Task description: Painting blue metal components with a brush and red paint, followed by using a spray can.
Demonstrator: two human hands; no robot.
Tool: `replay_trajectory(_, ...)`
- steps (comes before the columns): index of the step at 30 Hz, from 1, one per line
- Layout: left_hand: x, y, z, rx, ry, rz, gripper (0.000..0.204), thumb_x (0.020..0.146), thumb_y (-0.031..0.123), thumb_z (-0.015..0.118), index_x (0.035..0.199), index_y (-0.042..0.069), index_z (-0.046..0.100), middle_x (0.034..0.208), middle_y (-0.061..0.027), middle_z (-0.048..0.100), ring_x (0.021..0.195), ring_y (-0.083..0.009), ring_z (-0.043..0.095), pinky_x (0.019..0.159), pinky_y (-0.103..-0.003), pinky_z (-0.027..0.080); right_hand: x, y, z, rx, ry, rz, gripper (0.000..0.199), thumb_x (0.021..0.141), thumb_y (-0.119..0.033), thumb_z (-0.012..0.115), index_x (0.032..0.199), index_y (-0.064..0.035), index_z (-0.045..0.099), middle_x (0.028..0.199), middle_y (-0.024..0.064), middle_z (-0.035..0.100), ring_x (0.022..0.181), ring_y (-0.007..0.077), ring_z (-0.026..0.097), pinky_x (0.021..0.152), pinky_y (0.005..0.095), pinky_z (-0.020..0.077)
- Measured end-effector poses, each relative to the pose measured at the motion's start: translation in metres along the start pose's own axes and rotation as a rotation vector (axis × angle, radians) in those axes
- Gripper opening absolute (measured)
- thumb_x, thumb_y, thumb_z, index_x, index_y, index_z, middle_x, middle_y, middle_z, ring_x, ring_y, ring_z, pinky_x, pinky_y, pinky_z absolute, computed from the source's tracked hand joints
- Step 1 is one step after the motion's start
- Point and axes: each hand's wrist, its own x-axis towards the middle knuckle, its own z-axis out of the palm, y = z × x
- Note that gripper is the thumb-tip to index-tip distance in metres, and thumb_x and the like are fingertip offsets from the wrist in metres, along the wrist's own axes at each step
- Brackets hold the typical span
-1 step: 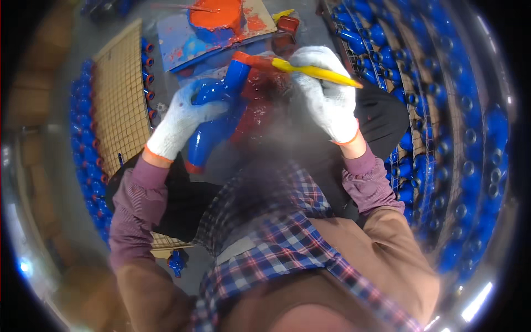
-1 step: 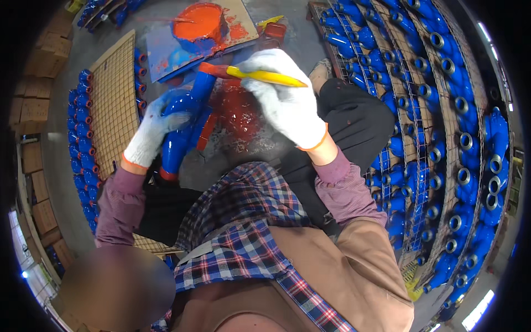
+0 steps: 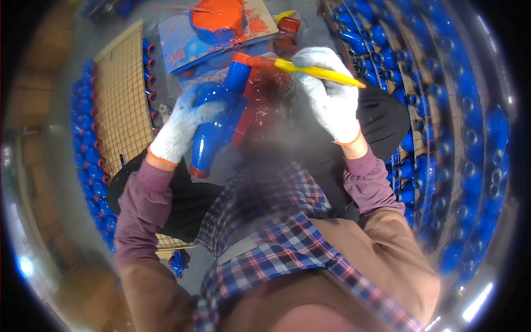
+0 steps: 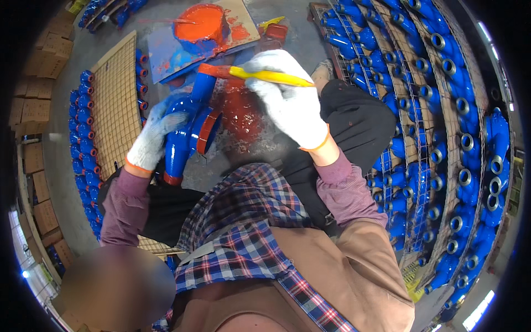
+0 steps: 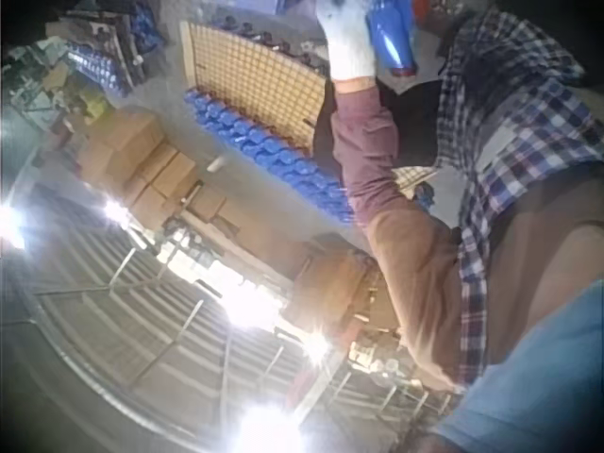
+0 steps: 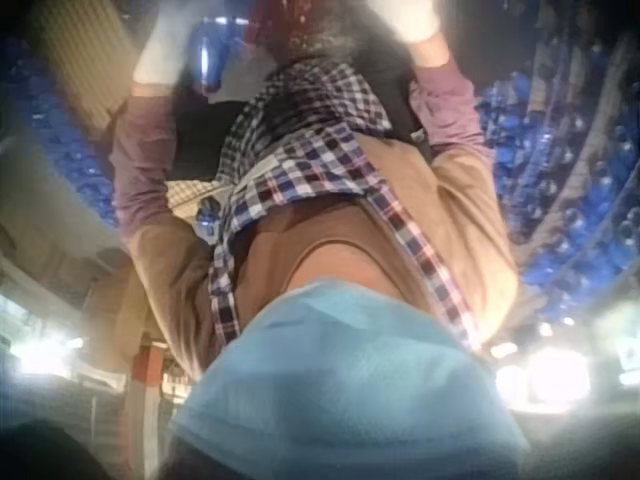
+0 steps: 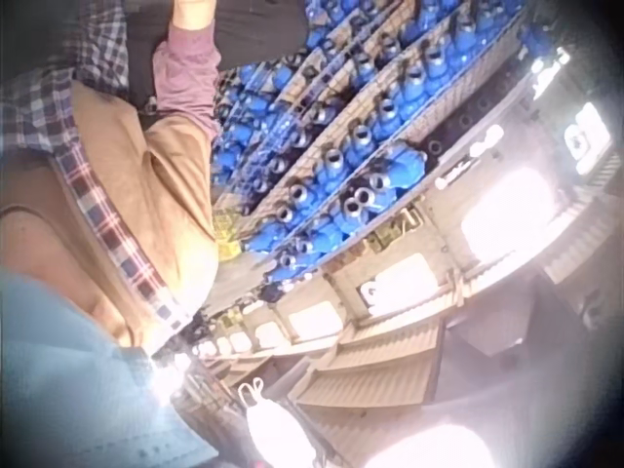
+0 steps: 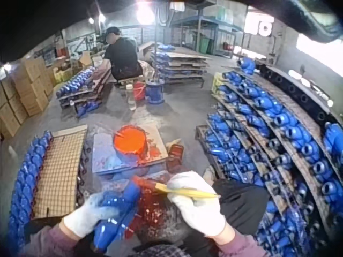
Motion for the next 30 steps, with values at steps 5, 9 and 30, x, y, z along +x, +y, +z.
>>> replay_trajectory(5,-0.020,-0.049,0.008,-0.658,-0.015,0.121,0.037,0.098,0.026,0.052,0.123,0.000,0.060,0.114,-0.0090,0.067,0.106,-0.0181,0.063,0.090,-0.033,0.052,0.003,0.014,-0.001,0.115,0.047,0.171,0.026,0.085,0.002,0.070,0.110,0.0002,0.065,0.107,0.0080,0.068,0.097,0.0168,0.066,0.087,0.0269,0.0524)
replay_trajectory(9,-0.008,-0.089,0.025,-0.827,0.142,0.043,0.078,0.096,0.063,0.043,0.146,0.003,0.039,0.116,-0.0217,0.059,0.077,-0.0343,0.065,0.058,-0.039,0.057,0.001,0.026,0.007,0.304,0.079,0.259,0.026,0.086,0.004,0.068,0.112,0.0017,0.064,0.109,0.0111,0.069,0.099,0.0184,0.068,0.087,0.0302,0.0563)
replay_trajectory(30,-0.005,0.022,0.022,0.416,0.013,0.638,0.081,0.061,0.025,0.087,0.129,0.001,0.051,0.123,-0.0148,0.063,0.110,-0.0236,0.063,0.094,-0.036,0.052,-0.010,-0.042,-0.027,0.274,0.382,0.265,0.027,0.091,0.001,0.064,0.117,0.0040,0.060,0.106,0.0145,0.067,0.091,0.0192,0.069,0.082,0.0298,0.0573)
